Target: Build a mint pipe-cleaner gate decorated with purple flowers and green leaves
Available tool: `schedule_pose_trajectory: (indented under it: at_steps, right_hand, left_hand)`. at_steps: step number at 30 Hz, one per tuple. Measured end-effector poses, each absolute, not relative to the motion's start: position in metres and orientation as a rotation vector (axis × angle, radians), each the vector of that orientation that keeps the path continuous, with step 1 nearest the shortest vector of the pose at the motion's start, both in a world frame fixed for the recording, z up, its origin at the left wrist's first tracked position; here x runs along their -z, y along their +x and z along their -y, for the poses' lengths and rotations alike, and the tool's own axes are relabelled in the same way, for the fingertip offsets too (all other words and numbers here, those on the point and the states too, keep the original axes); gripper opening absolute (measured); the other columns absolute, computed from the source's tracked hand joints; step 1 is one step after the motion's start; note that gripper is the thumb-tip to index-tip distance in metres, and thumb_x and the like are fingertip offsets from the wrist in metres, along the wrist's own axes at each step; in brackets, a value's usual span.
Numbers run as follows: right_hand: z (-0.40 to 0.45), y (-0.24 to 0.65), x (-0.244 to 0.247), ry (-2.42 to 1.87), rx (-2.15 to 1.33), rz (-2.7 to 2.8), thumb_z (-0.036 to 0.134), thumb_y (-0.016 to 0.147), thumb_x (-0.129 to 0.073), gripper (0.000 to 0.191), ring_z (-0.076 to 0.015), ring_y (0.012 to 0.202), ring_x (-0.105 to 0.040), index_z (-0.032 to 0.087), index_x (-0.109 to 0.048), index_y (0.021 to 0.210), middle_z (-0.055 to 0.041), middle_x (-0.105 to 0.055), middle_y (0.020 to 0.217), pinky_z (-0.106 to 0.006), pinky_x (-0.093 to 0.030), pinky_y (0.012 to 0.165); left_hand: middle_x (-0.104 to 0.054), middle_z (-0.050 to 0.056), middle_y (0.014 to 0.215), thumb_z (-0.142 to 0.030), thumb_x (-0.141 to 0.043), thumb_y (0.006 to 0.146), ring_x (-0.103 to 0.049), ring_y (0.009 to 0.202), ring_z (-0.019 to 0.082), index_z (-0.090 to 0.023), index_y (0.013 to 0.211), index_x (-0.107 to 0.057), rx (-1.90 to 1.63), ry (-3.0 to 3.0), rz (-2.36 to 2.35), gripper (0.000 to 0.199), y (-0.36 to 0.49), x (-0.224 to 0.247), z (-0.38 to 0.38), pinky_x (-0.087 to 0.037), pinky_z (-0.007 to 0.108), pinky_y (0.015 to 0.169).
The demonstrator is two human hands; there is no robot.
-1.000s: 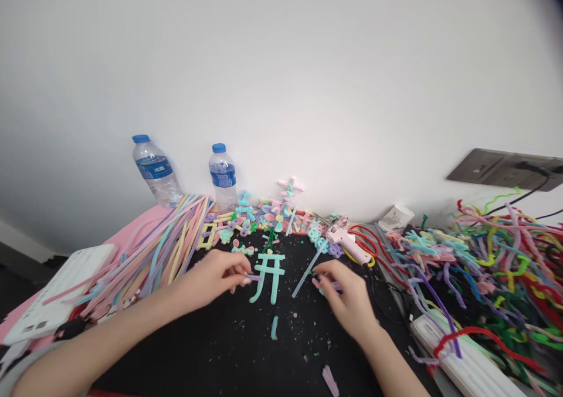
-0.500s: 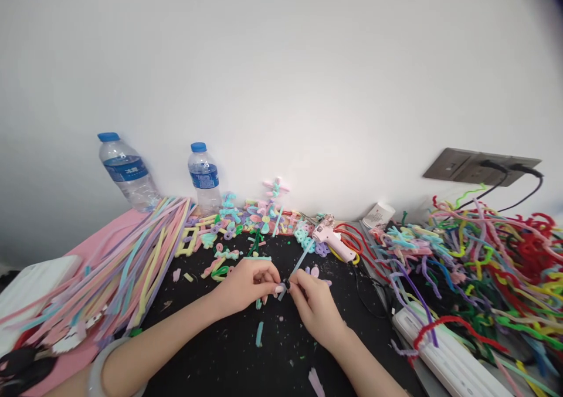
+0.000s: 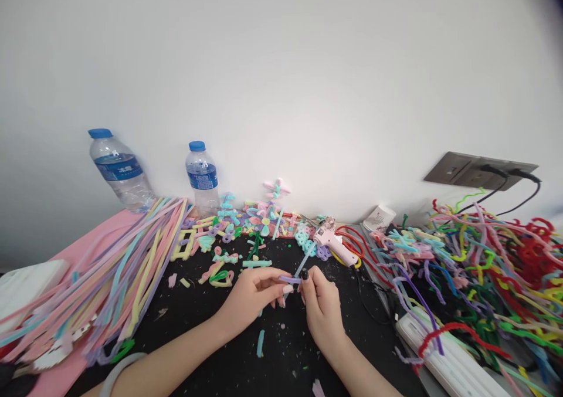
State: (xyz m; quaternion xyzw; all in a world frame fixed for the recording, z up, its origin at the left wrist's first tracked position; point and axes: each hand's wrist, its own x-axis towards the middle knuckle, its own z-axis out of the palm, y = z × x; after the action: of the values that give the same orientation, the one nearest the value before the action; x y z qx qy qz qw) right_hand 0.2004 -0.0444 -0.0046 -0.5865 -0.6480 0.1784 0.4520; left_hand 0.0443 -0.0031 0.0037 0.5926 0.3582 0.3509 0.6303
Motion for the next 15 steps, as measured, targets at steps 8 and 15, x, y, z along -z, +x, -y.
schedule_pose_trajectory:
  at_steps: [8, 15]
  right_hand:
    - [0.046, 0.1935, 0.0075, -1.373, -0.448, 1.788, 0.022, 0.093, -0.033, 0.021, -0.0151, 0.055, -0.048, 0.021, -0.041, 0.074, 0.0009, -0.05, 0.064, -0.025, -0.033, 0.052]
    - [0.0493, 0.1936, 0.007, -1.271, -0.483, 1.86, 0.016, 0.092, -0.035, 0.015, -0.0155, 0.062, -0.052, 0.021, -0.045, 0.081, -0.0009, -0.056, 0.071, -0.025, -0.037, 0.057]
  left_hand:
    - [-0.059, -0.001, 0.064, -0.031, -0.072, 0.073, -0.051, 0.06, 0.007, -0.014, 0.079, -0.069, -0.884, 0.767, -0.721, 0.019, 0.0515, 0.0003, 0.0159, -0.042, 0.019, 0.06]
    - [-0.053, -0.002, 0.057, -0.036, -0.063, 0.081, -0.046, 0.055, 0.008, -0.014, 0.063, -0.059, -0.935, 0.994, -0.838, 0.029, 0.0514, -0.0026, 0.0159, -0.039, 0.02, 0.055]
